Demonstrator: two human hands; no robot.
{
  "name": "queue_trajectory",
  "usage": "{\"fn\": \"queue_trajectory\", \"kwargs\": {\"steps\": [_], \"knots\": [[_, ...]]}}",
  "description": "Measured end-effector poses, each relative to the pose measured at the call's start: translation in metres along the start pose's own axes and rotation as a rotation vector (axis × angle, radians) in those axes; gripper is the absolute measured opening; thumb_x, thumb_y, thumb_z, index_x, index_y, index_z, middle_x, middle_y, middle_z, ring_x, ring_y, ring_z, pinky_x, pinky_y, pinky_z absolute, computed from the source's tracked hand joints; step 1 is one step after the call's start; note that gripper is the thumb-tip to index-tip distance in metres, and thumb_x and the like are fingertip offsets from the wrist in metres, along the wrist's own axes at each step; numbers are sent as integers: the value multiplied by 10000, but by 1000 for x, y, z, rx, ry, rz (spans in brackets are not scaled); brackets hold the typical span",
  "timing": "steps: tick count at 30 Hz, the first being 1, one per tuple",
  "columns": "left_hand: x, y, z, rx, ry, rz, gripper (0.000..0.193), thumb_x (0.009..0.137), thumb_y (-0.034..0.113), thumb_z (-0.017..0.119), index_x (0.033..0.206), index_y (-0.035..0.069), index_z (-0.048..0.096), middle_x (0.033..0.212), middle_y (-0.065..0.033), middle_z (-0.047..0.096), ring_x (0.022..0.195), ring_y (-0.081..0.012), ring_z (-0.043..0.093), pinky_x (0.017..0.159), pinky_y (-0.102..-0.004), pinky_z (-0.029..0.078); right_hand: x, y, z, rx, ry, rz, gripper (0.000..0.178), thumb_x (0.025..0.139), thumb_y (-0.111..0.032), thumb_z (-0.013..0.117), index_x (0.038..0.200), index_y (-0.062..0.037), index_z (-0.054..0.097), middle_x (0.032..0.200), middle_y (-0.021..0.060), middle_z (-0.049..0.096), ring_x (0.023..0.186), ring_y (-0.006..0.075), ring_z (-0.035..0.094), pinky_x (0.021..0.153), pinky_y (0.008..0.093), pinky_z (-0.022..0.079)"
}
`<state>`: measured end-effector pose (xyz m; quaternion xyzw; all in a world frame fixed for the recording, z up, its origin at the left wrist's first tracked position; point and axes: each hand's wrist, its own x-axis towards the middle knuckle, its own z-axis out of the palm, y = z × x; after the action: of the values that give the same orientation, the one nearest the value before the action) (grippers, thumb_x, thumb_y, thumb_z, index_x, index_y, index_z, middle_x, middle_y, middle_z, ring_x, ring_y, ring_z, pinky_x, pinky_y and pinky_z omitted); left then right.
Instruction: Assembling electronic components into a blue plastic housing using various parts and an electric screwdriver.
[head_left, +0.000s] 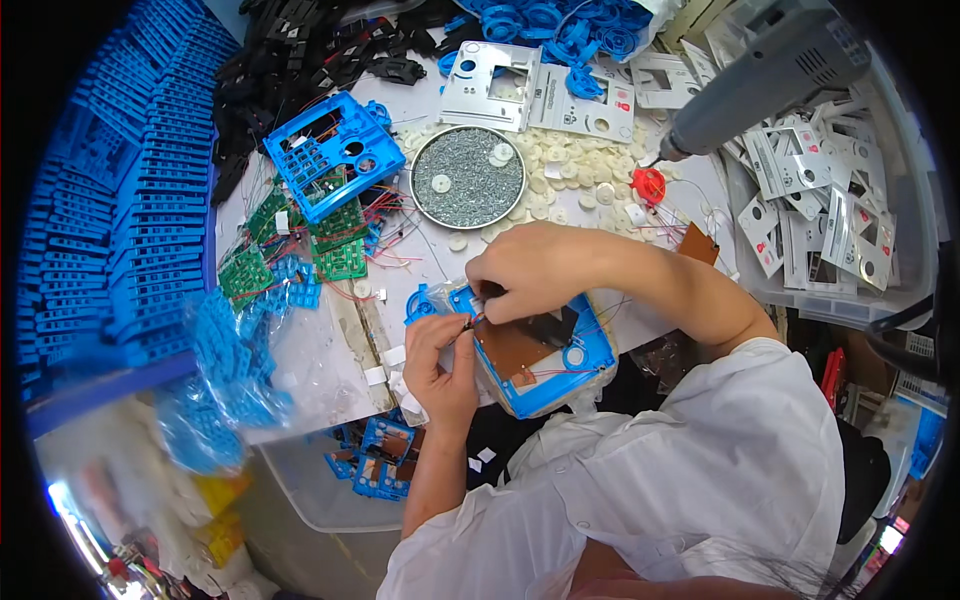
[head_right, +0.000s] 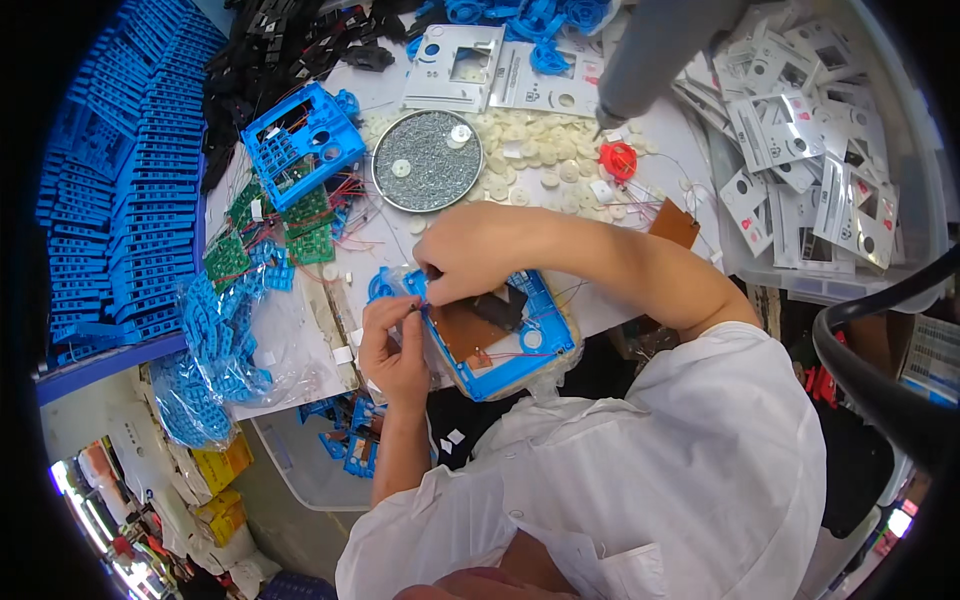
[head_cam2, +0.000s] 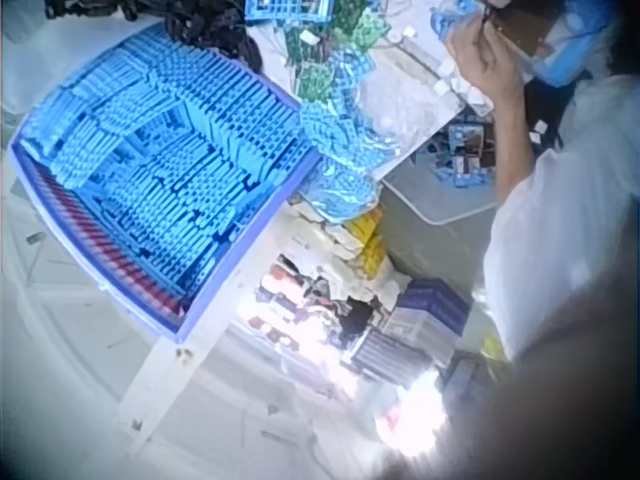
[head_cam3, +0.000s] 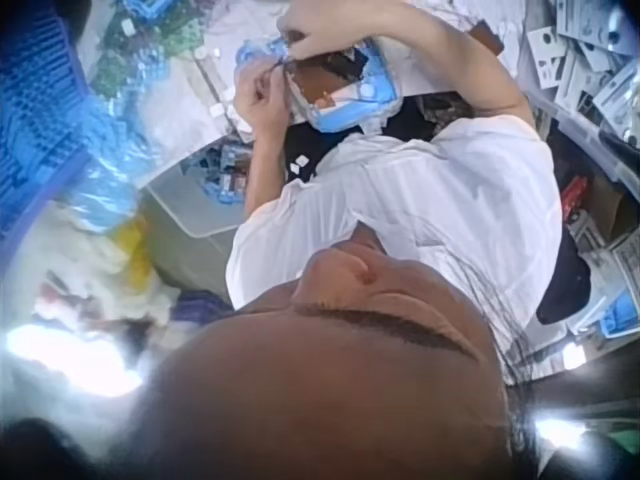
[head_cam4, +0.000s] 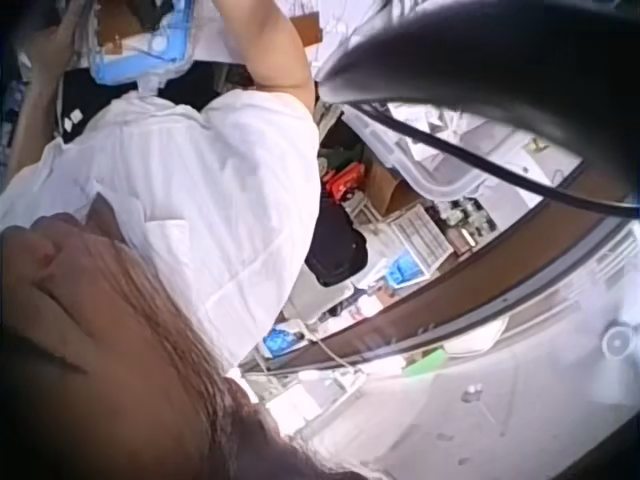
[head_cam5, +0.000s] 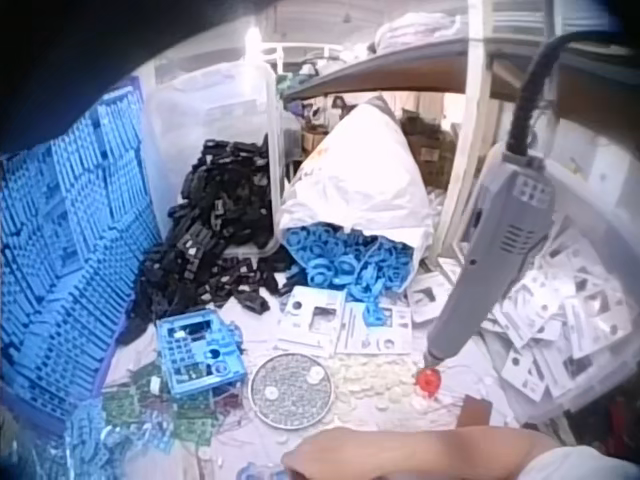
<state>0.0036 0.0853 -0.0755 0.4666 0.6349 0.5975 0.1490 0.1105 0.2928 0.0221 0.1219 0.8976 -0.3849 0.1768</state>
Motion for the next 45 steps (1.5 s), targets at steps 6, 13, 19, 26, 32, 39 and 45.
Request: {"fn": "queue_trajectory", "kwargs": {"steps": [6,13,19,26,32,39,45], "knots": [[1,2,-2,6,25,-19,154,848,-52,736,978,30,720,1019,-94,753,969,-280,654,921,-386,501,-58,-7,38,-139,626,-139,592,766,-348,858,1213,-47,613,1125,147,656,1024,361,618,890,447,529],[11,6,-6,48,-16,-10,151,839,-43,748,969,29,724,981,-94,742,937,-281,654,895,-383,506,-69,12,88,-161,722,-171,557,720,-203,866,1207,-49,645,1126,125,671,1013,328,626,875,412,551],[33,13,-22,65,-212,-116,130,825,-13,768,937,43,732,967,-86,736,916,-267,659,865,-372,499,-83,17,50,54,460,-223,473,787,-166,775,1226,-33,659,1043,136,679,987,331,636,828,413,553],[81,34,-28,234,-624,46,100,816,89,785,905,95,737,925,-53,712,907,-278,651,845,-404,469,-61,30,56,-53,515,-443,546,790,-145,749,1305,-11,627,1051,140,668,933,325,647,782,400,561],[96,31,-32,306,-772,119,104,787,102,783,875,96,727,876,-48,666,885,-281,628,819,-421,473,-54,24,64,-39,564,-480,587,737,-103,782,1284,23,611,1082,134,684,921,314,650,787,384,570],[107,19,-40,229,-850,177,151,758,65,804,875,101,715,894,-29,684,862,-263,629,779,-411,452,-42,27,62,-20,567,-480,583,715,-115,795,1257,7,617,1044,117,680,910,302,650,775,377,574],[115,14,-37,193,-928,204,146,768,83,796,869,107,693,893,-24,660,865,-266,622,779,-417,455,-40,26,61,-36,541,-484,508,780,-152,804,1231,-3,624,1099,130,692,924,313,661,772,383,584]]}}
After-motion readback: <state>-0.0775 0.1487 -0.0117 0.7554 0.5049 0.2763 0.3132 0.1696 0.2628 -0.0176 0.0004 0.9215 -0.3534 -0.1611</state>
